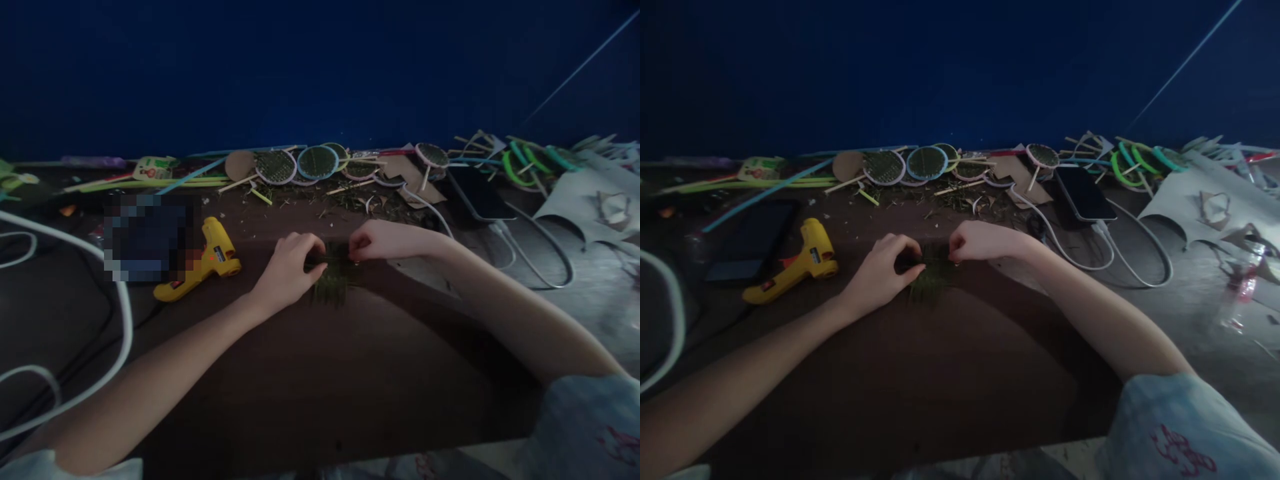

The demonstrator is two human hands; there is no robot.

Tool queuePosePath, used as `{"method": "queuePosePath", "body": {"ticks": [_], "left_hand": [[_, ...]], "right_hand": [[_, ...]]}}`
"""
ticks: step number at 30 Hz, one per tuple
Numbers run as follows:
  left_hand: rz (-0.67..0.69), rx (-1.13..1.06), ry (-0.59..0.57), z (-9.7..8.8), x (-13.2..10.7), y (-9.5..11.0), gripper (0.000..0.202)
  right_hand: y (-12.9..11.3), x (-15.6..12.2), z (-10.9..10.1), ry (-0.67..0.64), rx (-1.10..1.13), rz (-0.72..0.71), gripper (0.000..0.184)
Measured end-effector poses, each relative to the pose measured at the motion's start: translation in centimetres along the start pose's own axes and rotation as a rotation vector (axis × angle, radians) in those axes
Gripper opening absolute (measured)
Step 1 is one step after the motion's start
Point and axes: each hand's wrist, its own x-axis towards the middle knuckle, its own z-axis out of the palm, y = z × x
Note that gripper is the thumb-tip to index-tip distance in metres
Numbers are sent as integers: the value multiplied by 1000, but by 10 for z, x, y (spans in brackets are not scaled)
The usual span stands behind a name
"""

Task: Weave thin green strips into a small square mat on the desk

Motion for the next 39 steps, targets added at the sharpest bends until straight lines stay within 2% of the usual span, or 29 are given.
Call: {"method": "queuePosePath", "body": {"ticks": [7, 24, 27, 32, 39], "left_hand": [[-88, -54, -55, 1, 1, 1, 11], [-76, -5, -69, 0, 4, 2, 12], [-59, 5, -72, 0, 5, 1, 11], [-41, 3, -83, -1, 7, 1, 10], [-28, 6, -108, -2, 8, 1, 6]], "right_hand": [[0, 1, 0, 5, -2, 0, 18], [1, -1, -4, 10, 43, -35, 19], [-4, -4, -6, 68, 70, -85, 22], [-19, -5, 3, 265, 125, -168, 28], [-25, -2, 16, 404, 155, -223, 32]]}}
